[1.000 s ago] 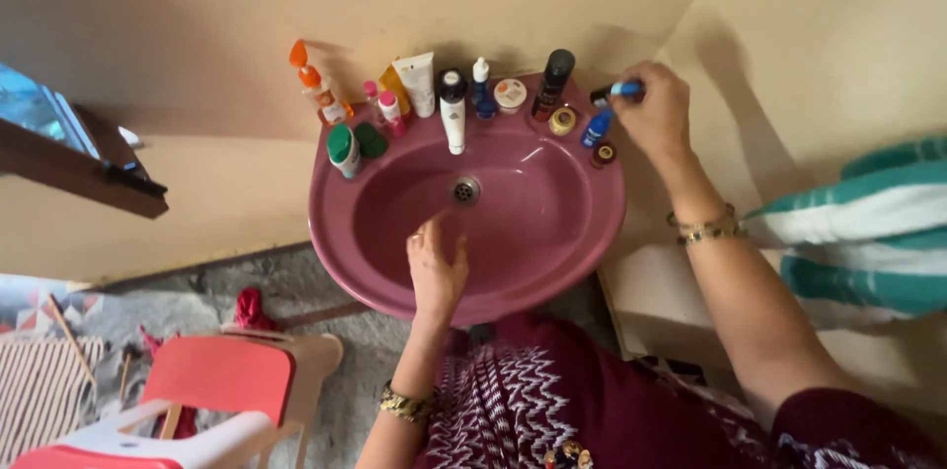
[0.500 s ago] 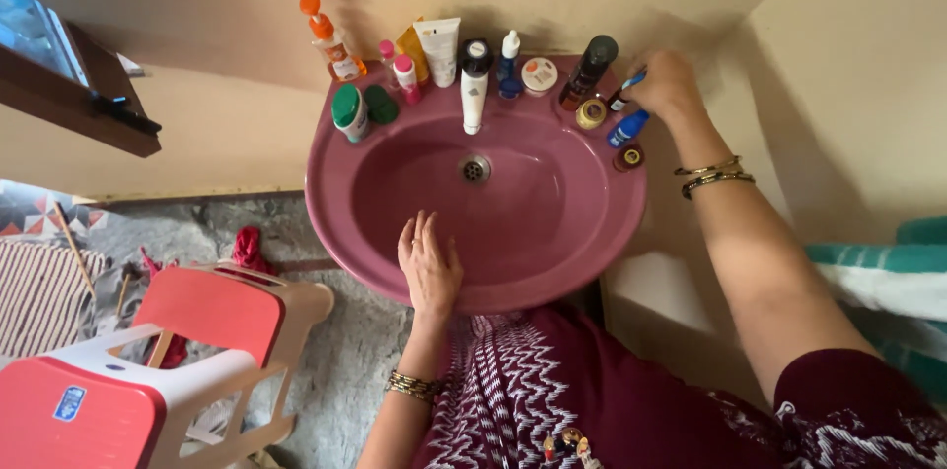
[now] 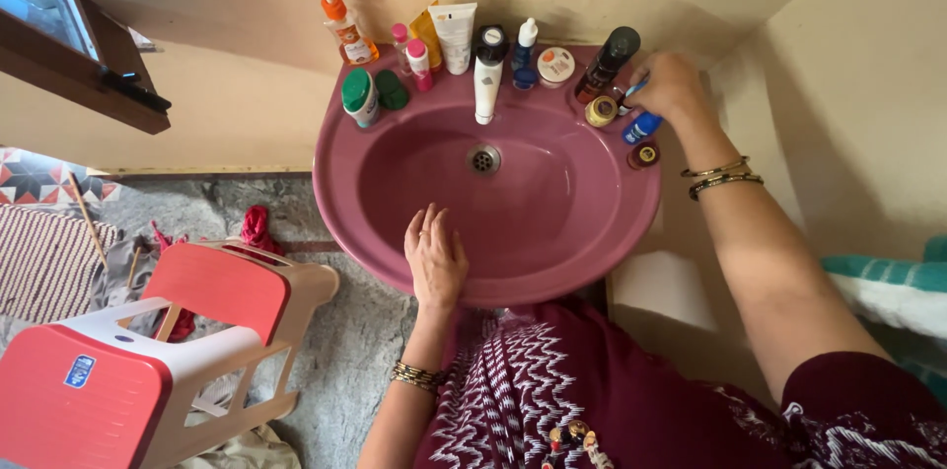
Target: The person repeatedly moves small bottles and containers between a pink sink and a nearby shelf. They pick up items from the sink, walk to the shelf, place them down, and then return to the sink to repeat the process with different items.
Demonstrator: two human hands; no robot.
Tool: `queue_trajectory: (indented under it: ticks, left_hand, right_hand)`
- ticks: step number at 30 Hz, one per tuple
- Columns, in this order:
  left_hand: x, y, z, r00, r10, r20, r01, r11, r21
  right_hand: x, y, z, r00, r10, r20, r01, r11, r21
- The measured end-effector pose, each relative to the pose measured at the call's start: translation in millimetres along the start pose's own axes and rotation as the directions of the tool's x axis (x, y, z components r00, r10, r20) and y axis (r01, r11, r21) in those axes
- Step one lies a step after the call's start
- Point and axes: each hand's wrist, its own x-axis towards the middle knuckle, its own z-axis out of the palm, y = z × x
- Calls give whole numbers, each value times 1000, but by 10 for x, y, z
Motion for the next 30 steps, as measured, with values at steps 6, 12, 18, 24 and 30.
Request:
queue_trajectory:
  ticks: [6,12,18,24,30]
  left_hand:
    - [-23,-32,47,1000,-16,-3,16,1000,-13]
    - [-26,-43,52,1000,9,-17,-9,1000,15]
    - [-26,-32,44,1000,1,-18,-1,1000,-8]
    - [-41,-55,81,1000,-15,2,15,1000,13]
    - [-54,-74,96,1000,-9,9,9,1000,10]
  right_hand:
    - [74,66,116,999,-31,21,31,999,30]
    - [102,108,167,995,-97,-6,96,991,-94]
    - [85,127,168,996,-87,15,88,991,-97]
    - [97,155,225,991,-136,-15,134,984,-115]
    - [72,191,282,990,-144,-5,143,984,-106]
